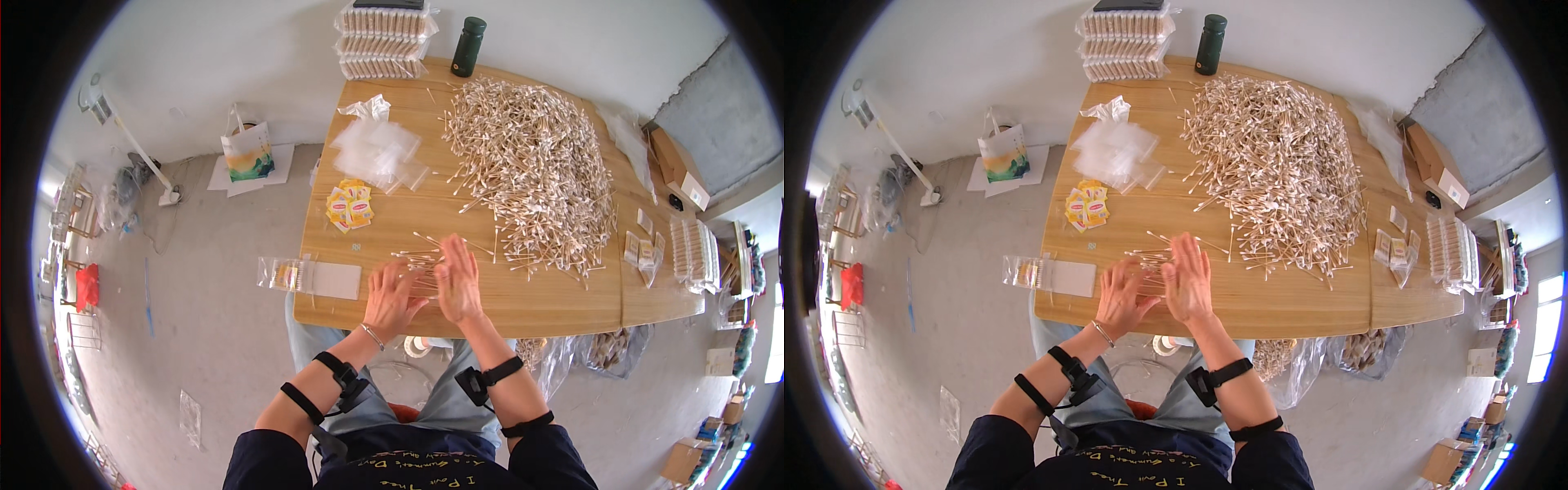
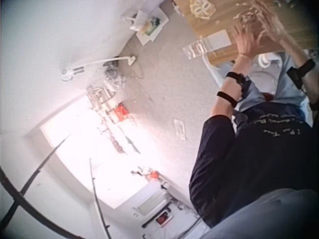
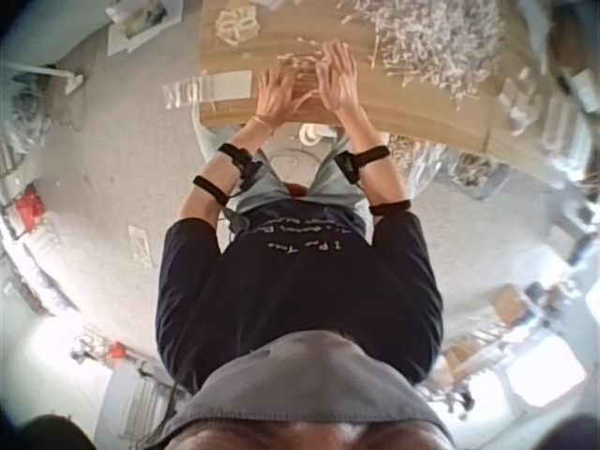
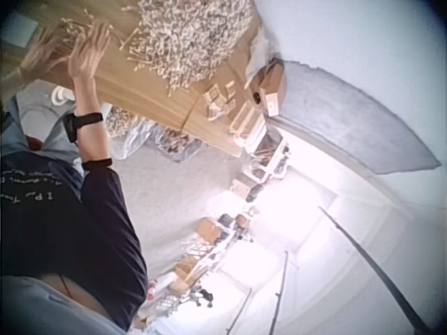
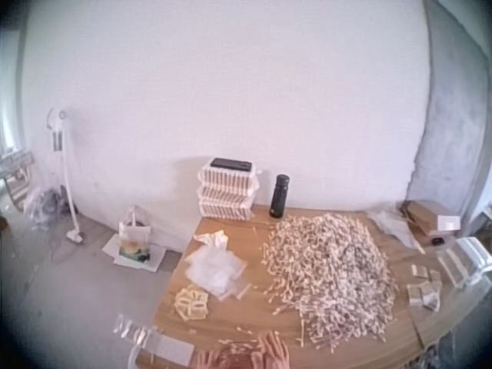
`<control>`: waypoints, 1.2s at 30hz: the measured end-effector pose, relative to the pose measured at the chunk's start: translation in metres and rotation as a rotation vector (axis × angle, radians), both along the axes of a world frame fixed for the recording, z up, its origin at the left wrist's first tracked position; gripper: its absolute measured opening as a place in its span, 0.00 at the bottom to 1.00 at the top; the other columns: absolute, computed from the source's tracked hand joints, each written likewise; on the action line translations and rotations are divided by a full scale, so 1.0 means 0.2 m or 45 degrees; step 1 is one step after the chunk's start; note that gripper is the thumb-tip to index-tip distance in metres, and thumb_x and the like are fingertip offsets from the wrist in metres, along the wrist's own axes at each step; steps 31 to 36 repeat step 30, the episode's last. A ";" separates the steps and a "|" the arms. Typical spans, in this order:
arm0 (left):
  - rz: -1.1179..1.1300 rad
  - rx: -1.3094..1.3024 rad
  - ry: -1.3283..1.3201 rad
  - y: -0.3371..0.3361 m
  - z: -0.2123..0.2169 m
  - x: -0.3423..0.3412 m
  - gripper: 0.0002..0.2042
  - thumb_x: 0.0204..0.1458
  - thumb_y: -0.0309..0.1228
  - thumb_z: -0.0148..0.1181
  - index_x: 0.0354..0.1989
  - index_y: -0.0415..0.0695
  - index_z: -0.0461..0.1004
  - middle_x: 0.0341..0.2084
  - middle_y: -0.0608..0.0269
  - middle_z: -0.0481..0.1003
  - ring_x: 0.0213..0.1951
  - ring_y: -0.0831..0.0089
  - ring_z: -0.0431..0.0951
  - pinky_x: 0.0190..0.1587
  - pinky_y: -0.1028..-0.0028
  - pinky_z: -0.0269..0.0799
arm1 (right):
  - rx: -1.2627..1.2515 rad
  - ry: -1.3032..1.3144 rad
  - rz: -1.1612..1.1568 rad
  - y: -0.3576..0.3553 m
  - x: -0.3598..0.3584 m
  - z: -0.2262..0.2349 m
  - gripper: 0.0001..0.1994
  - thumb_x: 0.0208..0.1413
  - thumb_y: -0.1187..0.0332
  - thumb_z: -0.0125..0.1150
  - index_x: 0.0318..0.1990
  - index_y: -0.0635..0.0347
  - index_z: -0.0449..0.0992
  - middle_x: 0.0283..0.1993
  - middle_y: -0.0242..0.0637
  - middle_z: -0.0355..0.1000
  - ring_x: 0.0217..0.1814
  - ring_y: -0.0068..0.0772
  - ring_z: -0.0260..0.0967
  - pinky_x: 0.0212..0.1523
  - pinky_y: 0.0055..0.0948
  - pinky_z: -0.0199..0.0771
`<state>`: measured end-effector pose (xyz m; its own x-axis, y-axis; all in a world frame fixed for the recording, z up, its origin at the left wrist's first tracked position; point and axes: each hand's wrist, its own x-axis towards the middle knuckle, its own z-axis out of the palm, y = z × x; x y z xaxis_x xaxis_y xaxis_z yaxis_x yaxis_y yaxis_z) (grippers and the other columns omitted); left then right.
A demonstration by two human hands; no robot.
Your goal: Packaging a counted number of cotton swabs into small plastic bags.
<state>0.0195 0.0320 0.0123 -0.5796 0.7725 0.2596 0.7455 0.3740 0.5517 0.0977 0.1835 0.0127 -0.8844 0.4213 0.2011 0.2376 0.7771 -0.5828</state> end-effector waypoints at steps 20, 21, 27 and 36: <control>-0.072 0.026 -0.126 0.07 -0.01 -0.09 0.48 0.31 0.38 0.76 0.64 0.41 0.55 0.64 0.48 0.54 0.67 0.49 0.52 0.68 0.57 0.50 | 0.070 -0.001 0.002 0.06 -0.17 0.02 0.20 0.53 0.77 0.49 0.56 0.60 0.66 0.50 0.40 0.70 0.55 0.48 0.61 0.57 0.47 0.57; -0.063 0.022 -0.127 0.05 -0.02 -0.08 0.48 0.31 0.38 0.76 0.64 0.41 0.55 0.64 0.48 0.54 0.67 0.49 0.52 0.68 0.57 0.50 | 0.066 -0.002 0.011 0.03 -0.16 0.03 0.20 0.53 0.77 0.49 0.56 0.60 0.66 0.50 0.40 0.70 0.55 0.48 0.61 0.57 0.47 0.57; -0.029 0.199 -0.399 -0.02 -0.03 -0.09 0.41 0.40 0.31 0.71 0.64 0.40 0.55 0.65 0.48 0.54 0.67 0.51 0.52 0.67 0.59 0.53 | 0.278 0.010 -0.006 -0.09 -0.02 0.02 0.25 0.56 0.67 0.55 0.61 0.60 0.63 0.64 0.43 0.61 0.68 0.48 0.52 0.69 0.49 0.45; 0.050 0.415 -0.573 -0.05 -0.10 -0.13 0.38 0.46 0.28 0.65 0.66 0.40 0.51 0.66 0.48 0.52 0.67 0.53 0.54 0.67 0.61 0.52 | 0.268 -0.401 0.182 -0.15 -0.01 0.01 0.38 0.56 0.51 0.57 0.70 0.57 0.50 0.74 0.42 0.43 0.77 0.46 0.36 0.73 0.50 0.32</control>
